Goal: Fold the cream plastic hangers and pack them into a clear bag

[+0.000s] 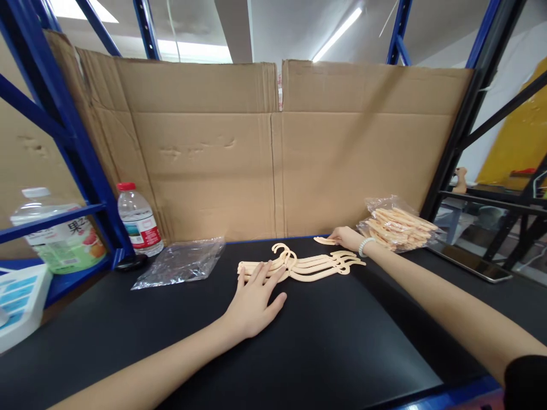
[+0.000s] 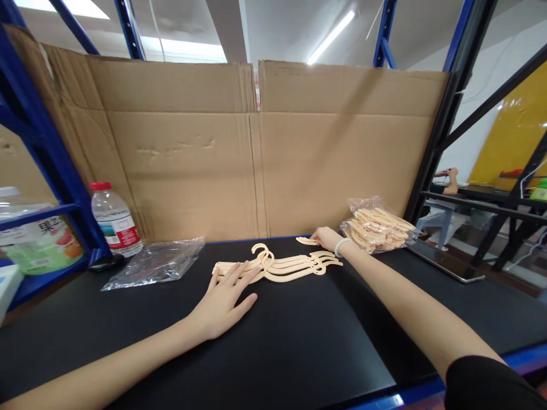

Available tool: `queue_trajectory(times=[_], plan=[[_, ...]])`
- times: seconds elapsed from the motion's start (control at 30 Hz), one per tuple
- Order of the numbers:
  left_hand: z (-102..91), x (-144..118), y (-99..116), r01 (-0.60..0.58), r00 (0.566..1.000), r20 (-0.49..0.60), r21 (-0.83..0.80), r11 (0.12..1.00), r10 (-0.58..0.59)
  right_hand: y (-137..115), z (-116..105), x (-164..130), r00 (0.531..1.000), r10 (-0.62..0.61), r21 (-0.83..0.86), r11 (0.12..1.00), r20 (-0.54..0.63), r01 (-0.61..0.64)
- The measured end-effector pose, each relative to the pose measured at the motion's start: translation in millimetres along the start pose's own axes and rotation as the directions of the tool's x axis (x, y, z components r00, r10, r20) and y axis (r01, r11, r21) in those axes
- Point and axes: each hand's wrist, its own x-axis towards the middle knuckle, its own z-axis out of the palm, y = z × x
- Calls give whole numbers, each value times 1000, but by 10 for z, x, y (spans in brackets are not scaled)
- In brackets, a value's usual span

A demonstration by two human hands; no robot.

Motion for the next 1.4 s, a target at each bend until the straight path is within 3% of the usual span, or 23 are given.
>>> queue_trajectory(times=[0.2,0.33,0.53,0.63,0.93,1.07,1.23,1.4], plan=[[-6,-19,3,3,1000,-20,11,1000,-3,-92,55,76,963,-4,-27,1000,-268,-3],[0,-41,10,1,999,-49,31,1000,1,-310,24,-71,927,-37,-6,999,-373,37],[25,-90,37,14,999,34,18,1000,-14,-939,213,-555,905,-309,-13,948,-293,319],[16,-67,48,18,998,65,22,1000,-19,-1099,334,-672,922,-349,-10,936,-166,352],[50,87,-79,-63,996,56,5,998,62,-889,338,-525,929,-344,10,937,-139,348],[49,99,-242,-14,1000,6,41,999,14,-846,351,-462,927,-346,9,936,-144,351],[43,202,-516,155,988,-2,89,984,-156,-840,360,-431,928,-342,17,937,-151,348],[57,279,-639,136,990,11,75,988,-137,-833,360,-457,920,-332,42,937,-211,348]])
